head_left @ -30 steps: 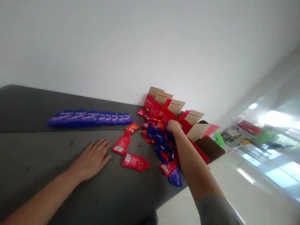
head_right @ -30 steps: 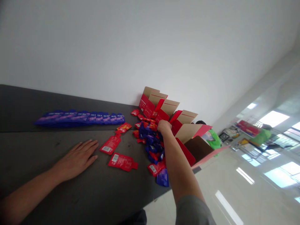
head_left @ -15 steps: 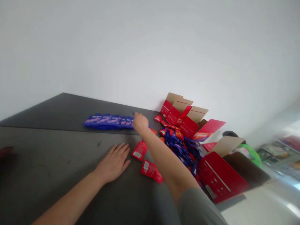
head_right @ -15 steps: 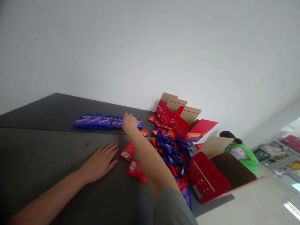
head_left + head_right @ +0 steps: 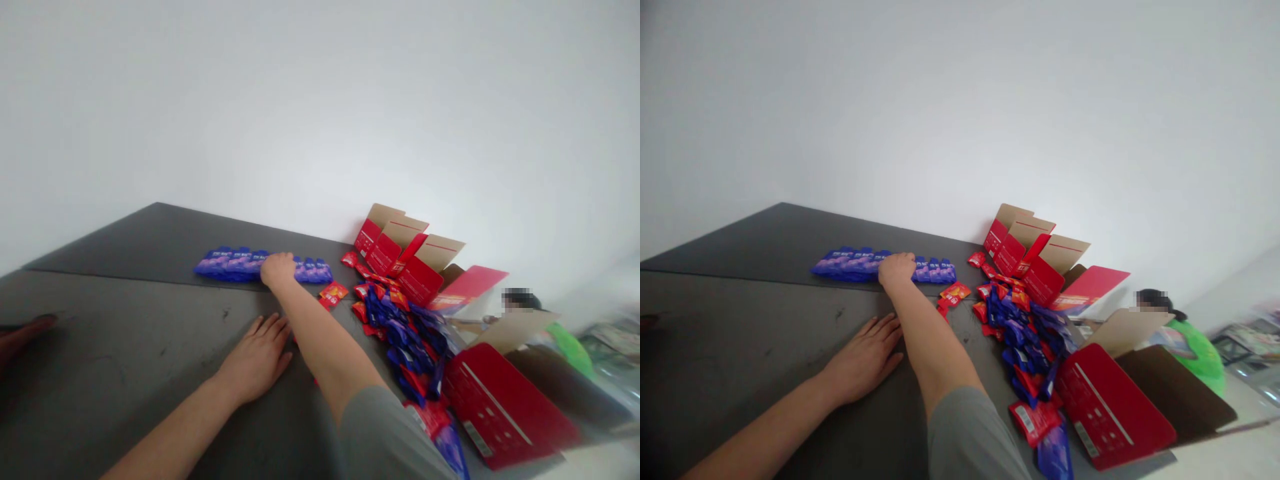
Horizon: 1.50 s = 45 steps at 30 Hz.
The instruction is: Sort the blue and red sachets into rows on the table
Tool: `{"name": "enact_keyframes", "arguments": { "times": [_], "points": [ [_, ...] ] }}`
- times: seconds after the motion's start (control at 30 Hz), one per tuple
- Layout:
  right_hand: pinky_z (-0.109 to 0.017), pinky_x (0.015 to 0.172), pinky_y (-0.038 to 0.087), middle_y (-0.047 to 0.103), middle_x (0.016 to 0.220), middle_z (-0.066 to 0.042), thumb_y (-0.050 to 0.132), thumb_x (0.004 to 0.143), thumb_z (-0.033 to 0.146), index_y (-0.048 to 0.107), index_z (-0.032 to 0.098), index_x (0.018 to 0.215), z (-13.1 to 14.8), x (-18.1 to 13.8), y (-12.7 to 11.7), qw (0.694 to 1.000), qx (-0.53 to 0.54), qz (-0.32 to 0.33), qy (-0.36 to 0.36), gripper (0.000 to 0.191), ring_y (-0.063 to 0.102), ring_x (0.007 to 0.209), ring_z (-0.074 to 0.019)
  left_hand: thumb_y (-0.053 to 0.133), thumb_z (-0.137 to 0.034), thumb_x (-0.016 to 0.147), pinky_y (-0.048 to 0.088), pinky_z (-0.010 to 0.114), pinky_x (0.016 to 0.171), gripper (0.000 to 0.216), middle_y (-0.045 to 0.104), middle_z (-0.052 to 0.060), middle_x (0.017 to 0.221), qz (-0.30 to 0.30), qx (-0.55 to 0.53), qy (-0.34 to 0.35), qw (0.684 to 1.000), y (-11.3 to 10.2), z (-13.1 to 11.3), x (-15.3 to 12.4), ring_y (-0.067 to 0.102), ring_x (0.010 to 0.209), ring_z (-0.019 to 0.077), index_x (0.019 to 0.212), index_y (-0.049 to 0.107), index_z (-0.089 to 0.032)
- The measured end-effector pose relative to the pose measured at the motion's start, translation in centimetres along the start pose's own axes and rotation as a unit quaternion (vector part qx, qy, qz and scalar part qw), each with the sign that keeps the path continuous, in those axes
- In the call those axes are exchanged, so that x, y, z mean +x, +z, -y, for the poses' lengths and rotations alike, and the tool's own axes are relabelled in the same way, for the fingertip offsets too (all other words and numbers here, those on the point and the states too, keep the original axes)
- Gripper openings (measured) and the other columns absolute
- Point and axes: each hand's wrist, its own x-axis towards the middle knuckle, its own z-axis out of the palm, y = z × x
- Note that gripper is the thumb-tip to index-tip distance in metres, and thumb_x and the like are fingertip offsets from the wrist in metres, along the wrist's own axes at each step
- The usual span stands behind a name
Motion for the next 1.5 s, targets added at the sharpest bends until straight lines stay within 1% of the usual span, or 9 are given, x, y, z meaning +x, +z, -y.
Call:
{"name": "enact_keyframes", "arguments": {
  "times": [0.3,0.47,0.6,0.8,0.93,1.1,1.23,1.4,1.5],
  "points": [
    [-0.045,0.099,0.045,0.07,0.124,-0.025,0.046,0.1,0.022,0.075,0.009,0.117,-0.7,-0.6,0.4,0.994,-0.044,0.028,-0.093,0.036,0.064,0.119,-0.0311,0.048,-0.042,0.098,0.026,0.055,0.126,0.056,0.049,0.012,0.16,-0.007,0.007,0.003,1.0,0.6,0.4,0.1,0.038,0.152,0.032,0.15,0.052,-0.021],
    [-0.043,0.099,0.048,0.072,0.119,-0.021,0.039,0.106,0.035,0.076,0.012,0.114,-3.7,-3.0,-0.3,0.995,-0.003,-0.044,-0.091,0.044,0.065,0.116,-0.0305,0.044,-0.046,0.099,0.025,0.055,0.126,0.058,0.048,0.014,0.16,-0.023,0.025,0.011,0.999,1.7,1.1,0.2,0.037,0.152,0.0324,0.148,0.054,-0.017],
    [-0.036,0.095,0.052,0.073,0.118,-0.02,0.043,0.105,0.048,0.074,0.011,0.117,-10.2,-5.5,-2.5,0.998,0.024,-0.054,0.018,0.05,0.068,0.112,-0.0288,0.041,-0.049,0.1,0.024,0.055,0.126,0.06,0.047,0.013,0.161,-0.023,0.034,0.019,0.999,2.2,1.5,0.3,0.038,0.152,0.0327,0.15,0.053,-0.017],
    [-0.031,0.089,0.053,0.072,0.123,-0.023,0.049,0.102,0.032,0.072,0.01,0.125,-24.3,-9.2,-7.8,0.979,-0.031,0.027,0.202,0.04,0.07,0.114,-0.0283,0.042,-0.05,0.099,0.024,0.054,0.126,0.061,0.048,0.011,0.16,-0.03,0.031,0.02,0.999,2.2,1.5,0.3,0.038,0.152,0.0318,0.149,0.054,-0.018],
    [-0.027,0.09,0.051,0.074,0.117,-0.021,0.063,0.096,0.032,0.078,0.01,0.116,-29.3,-11.5,-8.9,0.973,-0.084,0.12,0.176,0.033,0.07,0.111,-0.0274,0.041,-0.05,0.099,0.025,0.054,0.125,0.062,0.048,0.011,0.16,-0.021,0.043,0.017,0.999,2.2,1.5,0.3,0.037,0.152,0.0319,0.149,0.054,-0.017],
    [-0.025,0.09,0.051,0.077,0.112,-0.016,0.084,0.078,0.041,0.082,0.016,0.105,-29.5,-13.4,-7.8,0.969,-0.095,0.182,0.14,0.037,0.071,0.111,-0.0259,0.041,-0.052,0.099,0.024,0.053,0.126,0.062,0.048,0.011,0.161,-0.022,0.045,0.017,0.999,2.3,1.6,0.2,0.037,0.152,0.0318,0.149,0.054,-0.017],
    [-0.033,0.092,0.054,0.075,0.116,-0.019,0.093,0.065,0.024,0.08,0.018,0.111,-28.8,-14.7,-6.8,0.951,-0.144,0.214,0.171,0.048,0.07,0.114,-0.0307,0.04,-0.052,0.099,0.024,0.052,0.126,0.062,0.048,0.011,0.161,-0.018,0.049,0.018,0.998,2.2,1.5,0.2,0.037,0.153,0.0313,0.15,0.053,-0.018],
    [-0.037,0.094,0.054,0.072,0.122,-0.022,0.068,0.09,0.016,0.078,0.018,0.119,-28.1,-17.4,-5.3,0.954,-0.173,0.165,0.181,0.031,0.069,0.117,-0.0306,0.04,-0.051,0.099,0.023,0.054,0.126,0.063,0.047,0.012,0.161,-0.021,0.039,0.018,0.999,2.1,1.5,0.2,0.037,0.153,0.0325,0.15,0.053,-0.016],
    [-0.035,0.091,0.054,0.072,0.119,-0.026,0.059,0.095,0.018,0.078,0.016,0.119,-27.9,-19.2,-6.1,0.952,-0.186,0.12,0.212,0.03,0.071,0.114,-0.0309,0.04,-0.05,0.1,0.023,0.054,0.126,0.062,0.047,0.012,0.161,-0.023,0.03,0.016,0.999,2.1,1.4,0.2,0.037,0.153,0.0322,0.15,0.053,-0.017]
  ]
}}
